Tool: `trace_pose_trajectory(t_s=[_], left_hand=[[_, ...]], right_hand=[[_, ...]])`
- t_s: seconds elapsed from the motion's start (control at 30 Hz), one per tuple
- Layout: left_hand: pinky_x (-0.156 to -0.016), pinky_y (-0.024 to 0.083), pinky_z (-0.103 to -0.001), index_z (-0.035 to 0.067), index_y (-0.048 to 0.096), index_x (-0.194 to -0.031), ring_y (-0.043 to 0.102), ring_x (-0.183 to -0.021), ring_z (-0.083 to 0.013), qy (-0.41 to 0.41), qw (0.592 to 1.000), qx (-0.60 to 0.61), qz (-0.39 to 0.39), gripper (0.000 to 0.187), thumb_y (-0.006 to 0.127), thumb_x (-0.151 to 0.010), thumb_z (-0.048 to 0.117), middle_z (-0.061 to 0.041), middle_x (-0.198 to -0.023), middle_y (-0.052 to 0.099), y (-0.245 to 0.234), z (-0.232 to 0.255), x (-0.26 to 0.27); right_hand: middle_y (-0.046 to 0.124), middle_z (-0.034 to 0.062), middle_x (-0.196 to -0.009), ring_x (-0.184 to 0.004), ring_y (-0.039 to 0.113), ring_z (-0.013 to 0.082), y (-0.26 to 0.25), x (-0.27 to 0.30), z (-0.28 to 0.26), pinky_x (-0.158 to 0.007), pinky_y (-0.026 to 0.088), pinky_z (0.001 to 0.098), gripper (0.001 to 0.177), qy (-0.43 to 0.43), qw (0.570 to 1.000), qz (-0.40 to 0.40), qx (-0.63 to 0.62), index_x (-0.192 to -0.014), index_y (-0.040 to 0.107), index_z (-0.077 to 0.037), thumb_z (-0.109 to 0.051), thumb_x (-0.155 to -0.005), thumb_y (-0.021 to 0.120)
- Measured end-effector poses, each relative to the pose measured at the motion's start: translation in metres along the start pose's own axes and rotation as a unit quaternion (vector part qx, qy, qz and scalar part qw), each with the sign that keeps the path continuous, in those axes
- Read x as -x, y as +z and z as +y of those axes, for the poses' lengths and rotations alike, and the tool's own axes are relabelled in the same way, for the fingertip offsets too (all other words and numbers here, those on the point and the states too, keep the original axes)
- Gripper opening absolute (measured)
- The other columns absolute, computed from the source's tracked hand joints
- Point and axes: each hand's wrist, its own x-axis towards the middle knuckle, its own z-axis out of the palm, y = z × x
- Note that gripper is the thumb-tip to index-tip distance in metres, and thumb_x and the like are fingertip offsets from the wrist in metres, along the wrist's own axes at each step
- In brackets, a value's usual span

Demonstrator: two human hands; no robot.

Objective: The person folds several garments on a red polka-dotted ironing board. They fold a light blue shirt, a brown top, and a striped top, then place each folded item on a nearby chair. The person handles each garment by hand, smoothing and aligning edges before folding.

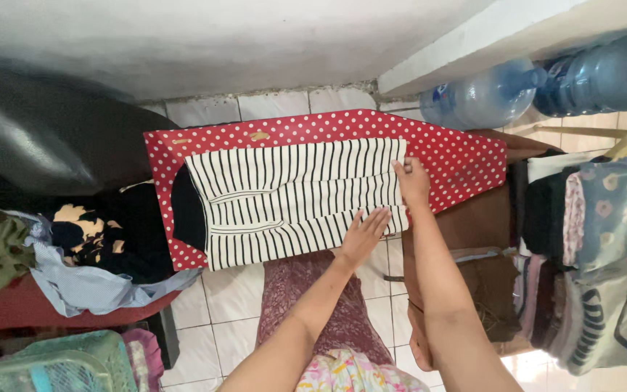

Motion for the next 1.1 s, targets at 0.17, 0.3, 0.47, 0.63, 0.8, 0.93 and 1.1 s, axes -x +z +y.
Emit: trace_pose_trajectory(t_s=[0.17, 0.3, 0.47, 0.63, 0.8, 0.93, 1.1], left_hand=[[-0.127, 0.021, -0.053, 0.009, 0.038, -0.16, 0.031, -0.155, -0.0215, -0.039, 0.964, 0.251, 0.08, 0.061, 0.057, -0.103, 0.021, -0.007, -0.168, 0.036, -0.021, -0.005, 0.005], [-0.121, 0.019, -0.058, 0.017, 0.047, -0.153, 0.029, -0.151, -0.0295, -0.116, 0.927, 0.339, 0.114, 0.058, 0.064, -0.097, 0.017, -0.01, -0.162, 0.039, -0.072, 0.0, 0.034], [-0.112, 0.027, -0.047, 0.012, 0.049, -0.154, 0.023, -0.155, -0.0283, -0.232, 0.781, 0.54, 0.211, 0.058, 0.058, -0.098, 0.003, -0.014, -0.168, 0.03, -0.086, 0.003, 0.076], [-0.108, 0.047, -0.025, 0.005, 0.056, -0.146, 0.062, -0.129, -0.017, -0.307, 0.653, 0.64, 0.265, 0.036, 0.054, -0.111, 0.009, -0.011, -0.141, 0.068, -0.022, -0.008, 0.131], [-0.098, 0.046, -0.027, -0.001, 0.057, -0.134, 0.057, -0.11, -0.0134, -0.377, 0.53, 0.712, 0.266, 0.032, 0.056, -0.105, 0.013, -0.008, -0.119, 0.063, 0.016, -0.032, 0.166], [-0.097, 0.047, -0.026, -0.004, 0.056, -0.129, 0.059, -0.108, -0.0114, -0.355, 0.442, 0.742, 0.358, 0.032, 0.059, -0.103, 0.014, -0.006, -0.119, 0.064, 0.013, -0.057, 0.178], [-0.078, 0.053, -0.029, 0.0, 0.046, -0.133, 0.06, -0.092, -0.0132, -0.478, 0.381, 0.696, 0.376, 0.042, 0.065, -0.1, 0.019, -0.009, -0.111, 0.06, -0.001, -0.091, 0.169]], right_hand=[[0.071, 0.0034, -0.087, -0.074, 0.062, 0.0082, -0.006, 0.001, -0.018, -0.064, 0.048, 0.0235, 0.029, 0.034, 0.987, -0.067, -0.142, -0.113, 0.061, -0.001, -0.023, -0.098, 0.071], [0.069, 0.0004, -0.088, -0.068, 0.057, 0.0064, -0.013, 0.029, -0.07, -0.051, 0.041, 0.0228, 0.027, 0.067, 0.969, -0.093, -0.219, -0.119, 0.055, -0.005, -0.021, -0.1, 0.066], [0.063, 0.0058, -0.085, -0.056, 0.054, 0.0112, 0.017, 0.065, -0.145, -0.045, 0.047, 0.0264, 0.027, 0.049, 0.959, -0.152, -0.235, -0.119, 0.048, -0.005, -0.019, -0.103, 0.064], [0.067, 0.0086, -0.096, -0.058, 0.068, 0.0166, 0.095, 0.094, -0.19, -0.047, 0.06, 0.0302, 0.028, 0.051, 0.922, -0.257, -0.286, -0.12, 0.043, -0.006, -0.016, -0.1, 0.059], [0.065, 0.0099, -0.09, -0.065, 0.073, 0.0166, 0.171, 0.12, -0.191, -0.051, 0.058, 0.0276, 0.029, -0.007, 0.941, -0.294, -0.169, -0.12, 0.045, -0.005, -0.017, -0.1, 0.063], [0.069, 0.0097, -0.086, -0.074, 0.073, 0.0154, 0.188, 0.129, -0.179, -0.064, 0.054, 0.0293, 0.029, -0.081, 0.942, -0.297, -0.13, -0.121, 0.051, -0.005, -0.019, -0.1, 0.066], [0.07, 0.006, -0.108, -0.104, 0.064, 0.0224, 0.161, 0.123, -0.186, -0.091, 0.051, 0.0386, 0.028, -0.195, 0.967, -0.165, -0.014, -0.121, 0.064, -0.01, -0.021, -0.097, 0.07]])
